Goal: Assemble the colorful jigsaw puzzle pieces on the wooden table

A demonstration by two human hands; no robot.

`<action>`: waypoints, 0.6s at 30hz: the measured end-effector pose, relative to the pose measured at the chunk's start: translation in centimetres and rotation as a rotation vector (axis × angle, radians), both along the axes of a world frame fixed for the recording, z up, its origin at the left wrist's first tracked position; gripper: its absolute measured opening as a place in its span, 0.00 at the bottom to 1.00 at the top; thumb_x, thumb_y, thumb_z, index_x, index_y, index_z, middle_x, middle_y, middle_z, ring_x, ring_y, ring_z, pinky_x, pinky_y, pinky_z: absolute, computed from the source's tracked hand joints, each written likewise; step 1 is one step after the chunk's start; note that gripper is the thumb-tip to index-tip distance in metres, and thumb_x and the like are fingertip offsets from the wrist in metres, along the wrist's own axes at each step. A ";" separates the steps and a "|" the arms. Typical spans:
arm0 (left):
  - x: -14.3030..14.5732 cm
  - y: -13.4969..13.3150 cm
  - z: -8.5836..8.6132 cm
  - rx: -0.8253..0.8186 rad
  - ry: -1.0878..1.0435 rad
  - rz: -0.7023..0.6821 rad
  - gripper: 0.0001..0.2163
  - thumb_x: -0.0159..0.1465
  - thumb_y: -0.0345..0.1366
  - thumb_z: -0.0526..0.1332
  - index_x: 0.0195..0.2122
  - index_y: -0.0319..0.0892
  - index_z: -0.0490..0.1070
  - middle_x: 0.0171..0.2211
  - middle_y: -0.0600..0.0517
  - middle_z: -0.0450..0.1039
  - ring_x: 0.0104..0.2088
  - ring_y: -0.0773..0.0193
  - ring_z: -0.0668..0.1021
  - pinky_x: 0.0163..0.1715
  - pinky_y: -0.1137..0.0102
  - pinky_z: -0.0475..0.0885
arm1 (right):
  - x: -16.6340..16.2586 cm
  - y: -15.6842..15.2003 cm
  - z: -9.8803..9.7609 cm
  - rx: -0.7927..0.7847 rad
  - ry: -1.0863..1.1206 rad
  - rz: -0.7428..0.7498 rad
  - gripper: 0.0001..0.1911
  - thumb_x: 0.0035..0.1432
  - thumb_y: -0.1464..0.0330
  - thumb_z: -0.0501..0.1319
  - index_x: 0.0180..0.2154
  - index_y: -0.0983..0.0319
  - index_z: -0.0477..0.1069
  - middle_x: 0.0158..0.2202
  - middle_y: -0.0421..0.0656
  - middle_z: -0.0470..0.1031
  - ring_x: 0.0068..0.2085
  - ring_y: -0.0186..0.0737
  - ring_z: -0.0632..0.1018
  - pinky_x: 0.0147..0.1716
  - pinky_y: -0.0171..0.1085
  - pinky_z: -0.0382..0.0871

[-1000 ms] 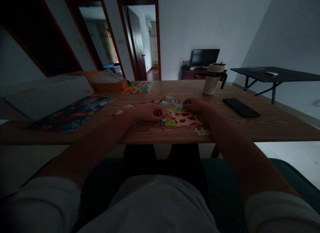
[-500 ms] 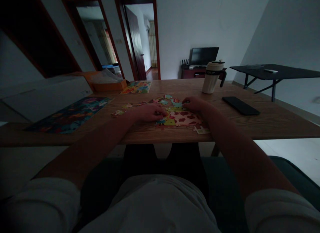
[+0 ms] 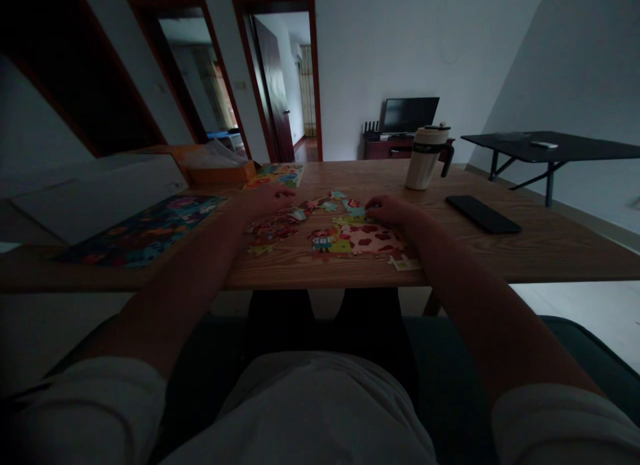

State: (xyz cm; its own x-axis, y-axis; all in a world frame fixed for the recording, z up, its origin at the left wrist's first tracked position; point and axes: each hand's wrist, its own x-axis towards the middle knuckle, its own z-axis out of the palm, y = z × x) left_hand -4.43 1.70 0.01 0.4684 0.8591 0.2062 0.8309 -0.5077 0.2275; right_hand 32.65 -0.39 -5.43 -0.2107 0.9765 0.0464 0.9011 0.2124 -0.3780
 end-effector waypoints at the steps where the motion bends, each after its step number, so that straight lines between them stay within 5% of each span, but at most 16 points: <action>1: -0.9 0.6 0.1 -0.017 0.022 0.069 0.20 0.68 0.43 0.61 0.59 0.43 0.76 0.57 0.44 0.77 0.51 0.54 0.79 0.52 0.65 0.71 | 0.1 0.0 0.0 -0.002 0.001 0.002 0.16 0.66 0.65 0.62 0.53 0.61 0.79 0.52 0.50 0.81 0.49 0.51 0.82 0.53 0.46 0.75; 5: -2.8 2.0 -0.2 -0.049 0.061 0.182 0.19 0.67 0.40 0.62 0.59 0.45 0.76 0.57 0.46 0.77 0.52 0.55 0.79 0.52 0.68 0.71 | 0.1 0.1 -0.2 -0.001 0.000 0.000 0.16 0.67 0.65 0.61 0.52 0.61 0.79 0.52 0.50 0.81 0.50 0.50 0.82 0.54 0.43 0.74; 18: -1.6 1.4 -1.2 -0.179 0.055 0.018 0.24 0.66 0.45 0.65 0.62 0.46 0.72 0.59 0.46 0.76 0.53 0.56 0.80 0.50 0.68 0.72 | 0.0 0.0 -0.1 -0.018 0.030 -0.009 0.17 0.65 0.62 0.62 0.52 0.60 0.80 0.53 0.51 0.81 0.51 0.52 0.81 0.56 0.46 0.73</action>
